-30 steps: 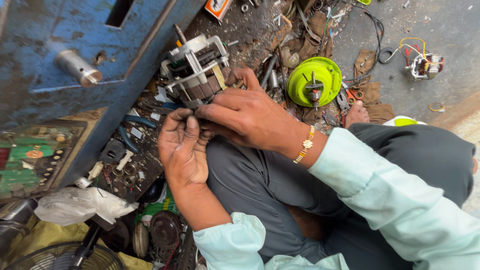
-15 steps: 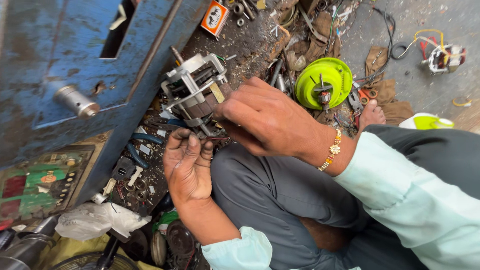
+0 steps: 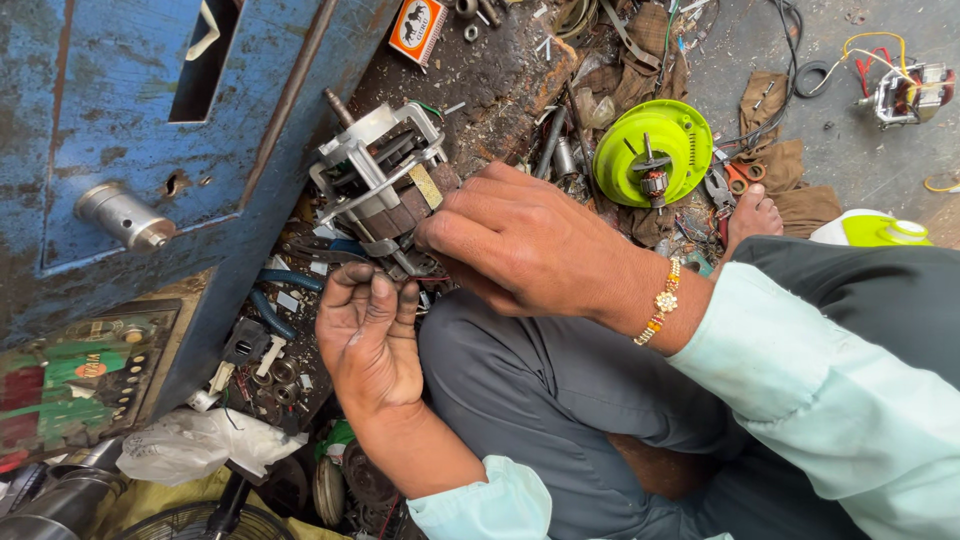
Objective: The person assembles electrical components into a small motor housing by hand, threading wires and positioning a central shaft while working on a cluttered workshop surface.
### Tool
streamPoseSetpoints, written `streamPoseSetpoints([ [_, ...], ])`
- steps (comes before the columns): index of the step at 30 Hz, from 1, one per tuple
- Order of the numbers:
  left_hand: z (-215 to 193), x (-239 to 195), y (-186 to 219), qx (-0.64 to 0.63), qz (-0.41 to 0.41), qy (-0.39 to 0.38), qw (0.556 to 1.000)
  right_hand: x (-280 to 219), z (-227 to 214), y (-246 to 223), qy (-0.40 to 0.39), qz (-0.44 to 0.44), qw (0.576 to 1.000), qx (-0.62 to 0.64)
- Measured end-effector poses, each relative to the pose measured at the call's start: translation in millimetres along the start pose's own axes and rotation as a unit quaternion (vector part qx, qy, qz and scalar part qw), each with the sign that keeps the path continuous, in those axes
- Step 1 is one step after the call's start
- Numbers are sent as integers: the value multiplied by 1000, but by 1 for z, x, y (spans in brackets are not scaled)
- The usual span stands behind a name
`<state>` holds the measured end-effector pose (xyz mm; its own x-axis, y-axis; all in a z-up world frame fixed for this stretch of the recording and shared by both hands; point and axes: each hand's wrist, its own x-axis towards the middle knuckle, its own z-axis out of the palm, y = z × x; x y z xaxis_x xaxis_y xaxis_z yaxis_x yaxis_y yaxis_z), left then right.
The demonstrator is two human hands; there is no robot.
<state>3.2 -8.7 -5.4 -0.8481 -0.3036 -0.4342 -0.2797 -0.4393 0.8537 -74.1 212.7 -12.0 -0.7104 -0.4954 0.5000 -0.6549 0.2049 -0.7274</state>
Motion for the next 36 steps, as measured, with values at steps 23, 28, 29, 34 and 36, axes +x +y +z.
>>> streamPoseSetpoints([
  [23, 27, -16, 0, 232, 133, 49, 962, 2, 10, -7, 5, 29, 1000, 12],
  [28, 28, -15, 1, 244, 108, 36, 963, 2, 10, -8, -1, 31, 999, 8],
  [29, 27, -15, 0, 256, 108, 35, 960, 2, 10, -8, -2, 30, 1000, 5],
  [34, 22, -12, 2, 180, 65, -7, 981, 3, 9, -10, -9, 30, 999, -13],
  [36, 21, -11, 2, 116, 52, -19, 992, 4, 9, -11, 2, 23, 1000, -10],
])
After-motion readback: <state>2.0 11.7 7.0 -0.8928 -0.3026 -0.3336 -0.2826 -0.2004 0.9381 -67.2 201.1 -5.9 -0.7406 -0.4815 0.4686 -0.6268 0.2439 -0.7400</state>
